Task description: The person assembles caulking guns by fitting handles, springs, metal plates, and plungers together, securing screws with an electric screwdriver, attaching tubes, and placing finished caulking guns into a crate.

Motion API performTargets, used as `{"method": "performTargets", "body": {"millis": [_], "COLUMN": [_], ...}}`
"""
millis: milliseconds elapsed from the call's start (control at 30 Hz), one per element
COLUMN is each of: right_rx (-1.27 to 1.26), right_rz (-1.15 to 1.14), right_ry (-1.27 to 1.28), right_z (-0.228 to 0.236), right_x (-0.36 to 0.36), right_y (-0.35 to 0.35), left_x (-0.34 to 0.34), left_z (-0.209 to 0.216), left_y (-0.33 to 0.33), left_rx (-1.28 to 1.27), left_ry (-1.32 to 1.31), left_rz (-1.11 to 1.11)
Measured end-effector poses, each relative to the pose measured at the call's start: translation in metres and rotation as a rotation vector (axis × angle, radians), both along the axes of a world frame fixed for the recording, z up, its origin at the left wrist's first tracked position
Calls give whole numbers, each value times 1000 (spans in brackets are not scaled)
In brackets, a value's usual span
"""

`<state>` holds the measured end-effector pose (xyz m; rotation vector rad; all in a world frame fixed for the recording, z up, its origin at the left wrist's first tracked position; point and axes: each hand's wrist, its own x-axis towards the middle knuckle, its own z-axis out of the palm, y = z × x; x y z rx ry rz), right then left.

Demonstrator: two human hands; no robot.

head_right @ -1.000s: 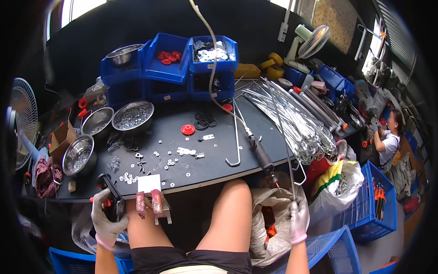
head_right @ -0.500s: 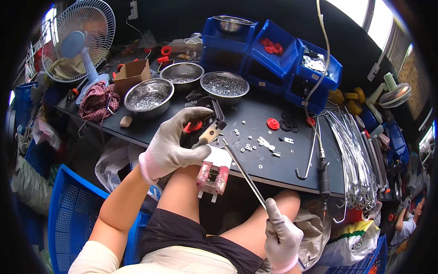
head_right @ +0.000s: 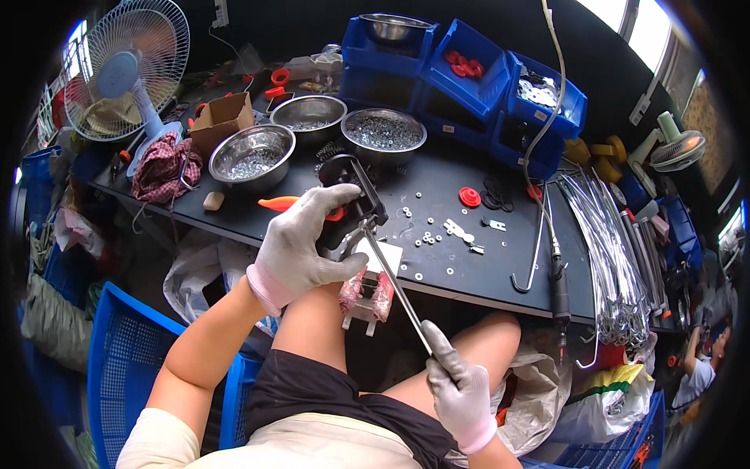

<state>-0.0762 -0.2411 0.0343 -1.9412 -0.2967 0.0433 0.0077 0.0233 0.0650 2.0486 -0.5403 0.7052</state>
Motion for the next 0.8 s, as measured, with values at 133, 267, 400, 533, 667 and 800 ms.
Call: {"method": "performTargets", "body": {"millis": [133,267,400,533,667,800], "right_rx": [791,-322,629,-42,-276,608], "right_rz": [162,-64,132,-36,-50,168], "right_ry": [922,-403,676,83,-374,744], "right_z": [1,-28,-34,-56,-65,-53], "right_x": [3,4,14,9,16,16], "right_y": [-1,13,7,14,17,7], "left_x": [0,-2,1,-1,2,7], "left_z": [-13,-24,-39,-47,-50,-46], "left_y": [0,-4,1,-4,-4,3], "left_rx": [106,185,204,229,265,303], "left_ry": [-54,-67,-41,-1,11,54], "left_rz": [40,92,72,87,130,25]}}
